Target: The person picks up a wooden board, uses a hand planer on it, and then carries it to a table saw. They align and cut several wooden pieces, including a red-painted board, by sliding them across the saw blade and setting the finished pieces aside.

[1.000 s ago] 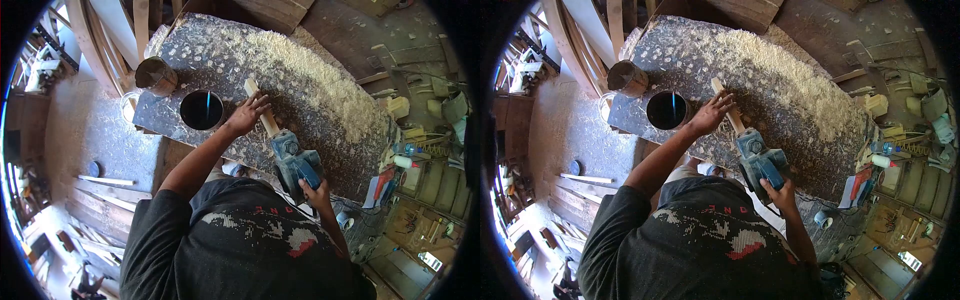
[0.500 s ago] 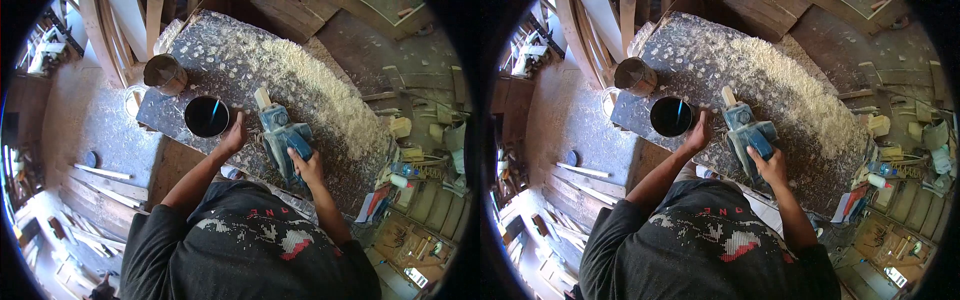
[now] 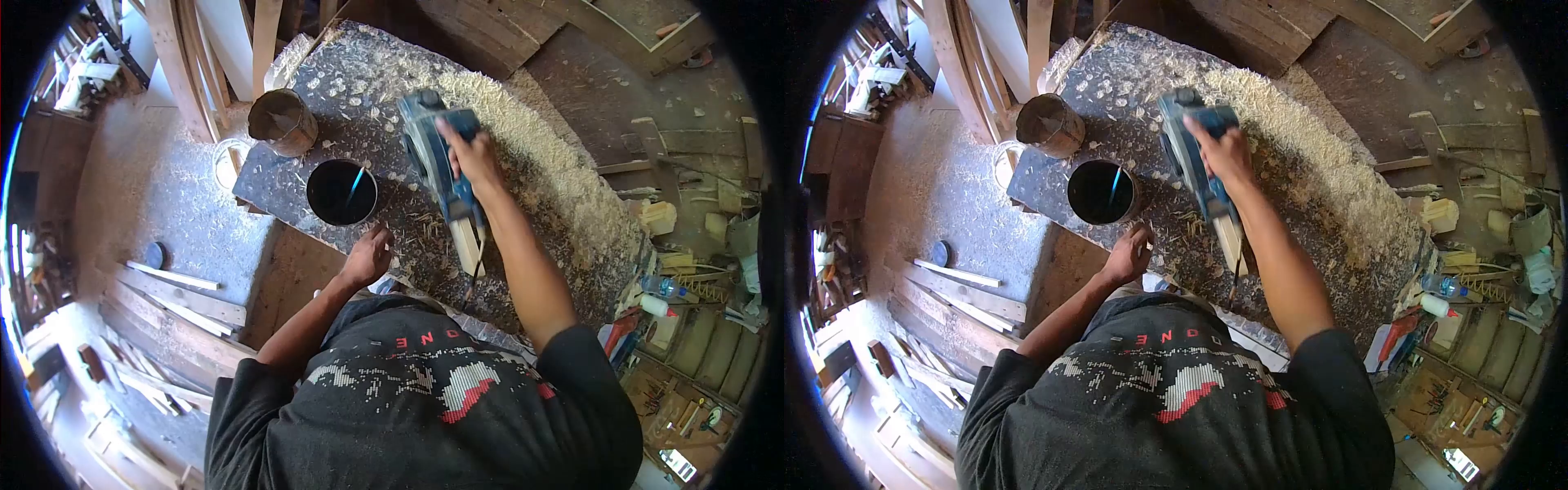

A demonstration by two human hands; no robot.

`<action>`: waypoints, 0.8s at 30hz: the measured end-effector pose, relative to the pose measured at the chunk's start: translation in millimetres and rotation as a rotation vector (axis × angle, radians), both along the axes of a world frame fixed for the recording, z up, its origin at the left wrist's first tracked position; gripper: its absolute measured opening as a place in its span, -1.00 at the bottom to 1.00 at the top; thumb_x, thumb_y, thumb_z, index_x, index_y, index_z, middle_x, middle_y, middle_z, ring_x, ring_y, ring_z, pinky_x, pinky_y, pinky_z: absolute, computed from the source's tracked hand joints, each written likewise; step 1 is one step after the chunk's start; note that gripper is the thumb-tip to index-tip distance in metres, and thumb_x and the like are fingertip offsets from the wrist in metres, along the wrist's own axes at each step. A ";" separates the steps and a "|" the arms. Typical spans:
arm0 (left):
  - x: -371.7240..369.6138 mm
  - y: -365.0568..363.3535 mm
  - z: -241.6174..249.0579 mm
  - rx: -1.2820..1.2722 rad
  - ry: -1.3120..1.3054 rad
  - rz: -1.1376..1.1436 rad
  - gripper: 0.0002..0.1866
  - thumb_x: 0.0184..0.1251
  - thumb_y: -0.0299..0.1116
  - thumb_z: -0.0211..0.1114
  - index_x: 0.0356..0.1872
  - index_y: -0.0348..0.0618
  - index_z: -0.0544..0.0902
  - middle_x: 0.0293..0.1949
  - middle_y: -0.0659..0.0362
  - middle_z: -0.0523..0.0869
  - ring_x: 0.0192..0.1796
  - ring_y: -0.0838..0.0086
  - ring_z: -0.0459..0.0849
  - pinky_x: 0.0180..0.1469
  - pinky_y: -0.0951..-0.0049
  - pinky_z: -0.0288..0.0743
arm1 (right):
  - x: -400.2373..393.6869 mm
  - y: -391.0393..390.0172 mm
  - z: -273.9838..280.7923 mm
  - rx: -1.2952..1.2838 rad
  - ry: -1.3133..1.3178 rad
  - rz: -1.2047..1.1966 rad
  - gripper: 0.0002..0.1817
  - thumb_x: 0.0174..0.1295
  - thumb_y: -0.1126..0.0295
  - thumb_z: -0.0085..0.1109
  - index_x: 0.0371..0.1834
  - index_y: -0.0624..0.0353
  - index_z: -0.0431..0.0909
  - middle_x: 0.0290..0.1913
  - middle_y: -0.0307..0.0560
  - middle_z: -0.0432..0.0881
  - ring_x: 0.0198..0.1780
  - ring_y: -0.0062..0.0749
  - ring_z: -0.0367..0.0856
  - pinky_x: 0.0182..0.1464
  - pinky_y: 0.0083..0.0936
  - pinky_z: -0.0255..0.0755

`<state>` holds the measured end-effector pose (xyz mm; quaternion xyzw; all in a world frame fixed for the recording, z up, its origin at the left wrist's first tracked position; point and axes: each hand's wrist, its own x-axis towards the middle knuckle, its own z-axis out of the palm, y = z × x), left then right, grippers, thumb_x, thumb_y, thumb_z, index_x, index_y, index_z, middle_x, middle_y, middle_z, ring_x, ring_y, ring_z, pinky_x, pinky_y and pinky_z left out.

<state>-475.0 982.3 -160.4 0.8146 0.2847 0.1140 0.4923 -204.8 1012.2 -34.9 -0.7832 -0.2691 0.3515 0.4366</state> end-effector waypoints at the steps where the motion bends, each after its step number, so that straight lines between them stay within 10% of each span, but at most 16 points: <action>1: -1.1 -2.7 2.5 0.008 -0.012 0.005 -0.74 0.07 -0.60 0.13 -0.16 -0.24 0.55 -0.12 -0.12 0.56 -0.02 -0.11 0.56 0.00 0.04 0.48 | 1.1 12.0 4.4 0.002 0.012 -0.022 -0.28 0.05 -0.39 0.27 -0.69 0.15 0.51 -0.77 -0.24 0.47 -0.74 -0.55 0.49 -0.69 -0.56 0.37; 10: -14.3 -11.0 2.1 -0.006 -0.036 0.083 -0.77 0.13 -0.61 0.08 -0.18 -0.22 0.58 -0.20 -0.06 0.60 -0.09 -0.05 0.60 -0.04 0.10 0.49 | -8.2 -14.8 18.9 -0.071 0.161 -0.032 -0.36 0.15 -0.35 0.19 -0.49 0.09 0.44 -0.71 -0.32 0.38 -0.74 -0.61 0.37 -0.67 -0.59 0.27; 24: 50.5 -16.2 -7.1 -0.061 -0.094 0.116 -0.80 0.20 -0.54 0.15 -0.15 -0.21 0.61 -0.21 -0.06 0.69 -0.17 0.08 0.69 -0.11 0.20 0.54 | -43.2 -259.8 26.7 -0.117 0.248 -0.081 -0.49 0.28 -0.08 0.22 -0.54 0.18 0.50 -0.74 -0.25 0.42 -0.75 -0.58 0.37 -0.66 -0.50 0.22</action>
